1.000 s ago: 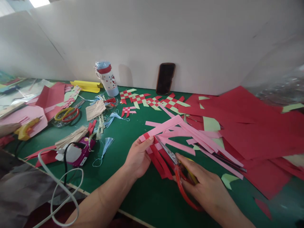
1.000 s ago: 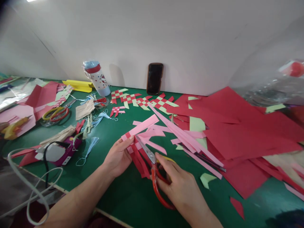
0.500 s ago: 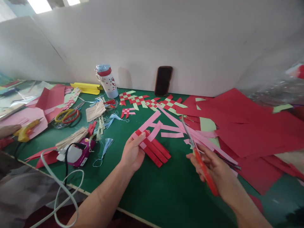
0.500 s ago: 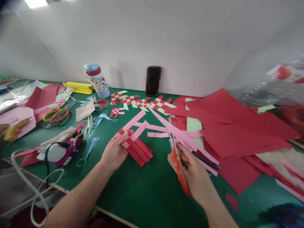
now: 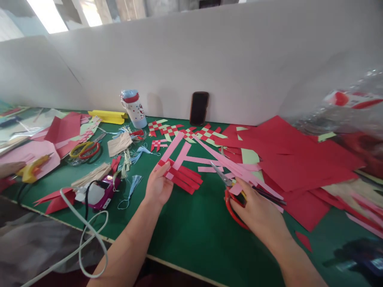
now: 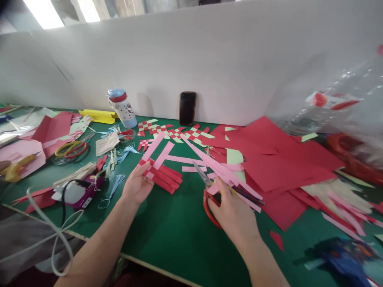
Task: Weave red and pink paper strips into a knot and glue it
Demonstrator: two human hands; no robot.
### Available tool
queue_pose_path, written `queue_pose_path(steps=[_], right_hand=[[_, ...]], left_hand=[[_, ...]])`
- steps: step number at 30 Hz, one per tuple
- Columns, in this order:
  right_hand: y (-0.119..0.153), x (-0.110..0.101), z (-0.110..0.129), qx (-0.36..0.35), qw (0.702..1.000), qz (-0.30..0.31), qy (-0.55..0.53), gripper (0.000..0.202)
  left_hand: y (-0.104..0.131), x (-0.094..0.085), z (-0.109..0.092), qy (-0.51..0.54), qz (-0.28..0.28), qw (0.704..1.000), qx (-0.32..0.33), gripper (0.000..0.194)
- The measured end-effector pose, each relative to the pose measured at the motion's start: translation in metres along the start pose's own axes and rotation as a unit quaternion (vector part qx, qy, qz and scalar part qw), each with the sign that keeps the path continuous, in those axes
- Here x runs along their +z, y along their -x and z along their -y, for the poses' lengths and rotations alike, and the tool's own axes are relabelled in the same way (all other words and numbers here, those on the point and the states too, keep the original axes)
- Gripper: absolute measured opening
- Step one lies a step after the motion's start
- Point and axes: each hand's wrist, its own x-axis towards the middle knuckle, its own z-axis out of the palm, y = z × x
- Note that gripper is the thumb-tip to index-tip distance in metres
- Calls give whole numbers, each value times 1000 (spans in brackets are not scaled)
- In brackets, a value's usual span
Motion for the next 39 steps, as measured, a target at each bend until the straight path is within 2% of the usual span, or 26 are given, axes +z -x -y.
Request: queue_pose_path(steps=[4, 8, 10, 15, 19, 22, 25, 29, 33, 36, 39], right_hand=[[7, 3, -6, -101, 993, -17, 53, 52], [7, -4, -8, -175, 981, 17, 76, 48], [6, -9, -7, -189, 977, 35, 92, 40], [-6, -21, -5, -176, 978, 20, 107, 27], [-40, -28, -5, -186, 979, -6, 88, 27], [-68, -21, 1, -200, 977, 7, 73, 26], [-86, -5, 10, -214, 974, 42, 60, 26], [-93, 14, 17, -206, 976, 62, 41, 17], [-97, 20, 16, -164, 985, 57, 16, 30], [-99, 14, 14, -136, 990, 49, -4, 21], [-102, -3, 3, -101, 995, 24, -13, 19]], left_hand=[[-2, 0, -5, 13, 1, 1000, 10, 10], [0, 0, -5, 19, 10, 1000, 5, 12], [1, 1, -5, 22, 16, 1000, 2, 11], [2, -1, -5, 33, 28, 999, 5, 7], [1, -4, -4, 39, 36, 999, 4, 6], [0, -5, -4, 41, 39, 998, 1, 7], [-1, -7, -4, 42, 41, 998, 2, 8], [-3, -8, -3, 35, 50, 998, 0, 9], [-2, -9, -2, 23, 60, 998, -7, 11], [-2, -8, -2, 17, 62, 998, -11, 12], [-2, -9, -2, 11, 67, 997, -21, 14]])
